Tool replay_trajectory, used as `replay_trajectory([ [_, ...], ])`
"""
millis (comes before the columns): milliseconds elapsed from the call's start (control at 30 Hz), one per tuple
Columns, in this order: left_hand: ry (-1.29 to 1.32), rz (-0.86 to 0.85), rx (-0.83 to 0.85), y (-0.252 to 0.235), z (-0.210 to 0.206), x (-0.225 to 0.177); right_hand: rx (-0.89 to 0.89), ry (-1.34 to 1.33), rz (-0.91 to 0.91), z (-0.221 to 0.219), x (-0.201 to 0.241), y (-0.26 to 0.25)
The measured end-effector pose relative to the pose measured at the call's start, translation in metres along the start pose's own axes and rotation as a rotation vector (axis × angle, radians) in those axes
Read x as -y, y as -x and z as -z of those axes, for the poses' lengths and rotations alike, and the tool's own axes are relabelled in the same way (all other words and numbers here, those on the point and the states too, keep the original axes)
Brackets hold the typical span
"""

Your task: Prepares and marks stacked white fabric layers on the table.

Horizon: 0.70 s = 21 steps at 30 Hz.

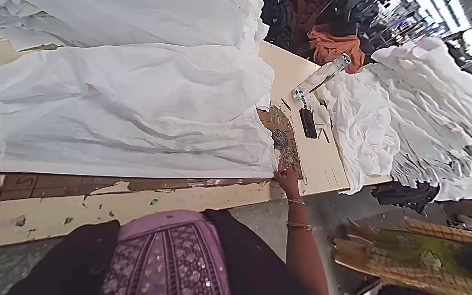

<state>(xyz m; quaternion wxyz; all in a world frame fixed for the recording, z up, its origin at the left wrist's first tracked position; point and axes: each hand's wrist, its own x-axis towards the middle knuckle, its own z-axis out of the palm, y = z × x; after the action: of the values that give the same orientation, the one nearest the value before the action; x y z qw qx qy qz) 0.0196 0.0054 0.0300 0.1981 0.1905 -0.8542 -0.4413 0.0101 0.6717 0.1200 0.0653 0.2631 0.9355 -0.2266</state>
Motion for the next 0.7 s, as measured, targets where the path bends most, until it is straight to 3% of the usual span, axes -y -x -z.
replay_trajectory([
  [67,-0.229,-0.102,0.085,0.002,0.008,-0.009,-0.064,0.017,-0.094,-0.008,0.011,0.008],
  [167,-0.316,-0.146,0.081,0.01,0.017,-0.021,-0.165,-0.055,-0.148,-0.018,0.013,0.011],
  [267,-0.298,-0.169,0.061,0.008,0.032,-0.009,-0.105,-0.071,-0.137,-0.015,0.005,0.003],
  [333,-0.253,-0.172,0.05,0.005,0.039,-0.01,0.0,0.072,-0.119,-0.005,0.01,0.0],
  [433,-0.217,-0.268,0.106,-0.006,0.05,-0.033,0.133,0.347,-0.035,0.0,0.018,-0.005],
  [533,-0.241,-0.315,0.277,-0.028,0.059,-0.039,0.281,0.518,0.055,0.012,0.021,-0.021],
  [633,-0.448,-0.283,0.508,-0.068,0.06,-0.052,0.347,0.403,0.217,0.047,0.038,-0.058],
  [700,-0.522,-0.297,0.483,-0.098,0.059,-0.083,0.229,0.173,0.354,0.097,0.073,-0.079],
])
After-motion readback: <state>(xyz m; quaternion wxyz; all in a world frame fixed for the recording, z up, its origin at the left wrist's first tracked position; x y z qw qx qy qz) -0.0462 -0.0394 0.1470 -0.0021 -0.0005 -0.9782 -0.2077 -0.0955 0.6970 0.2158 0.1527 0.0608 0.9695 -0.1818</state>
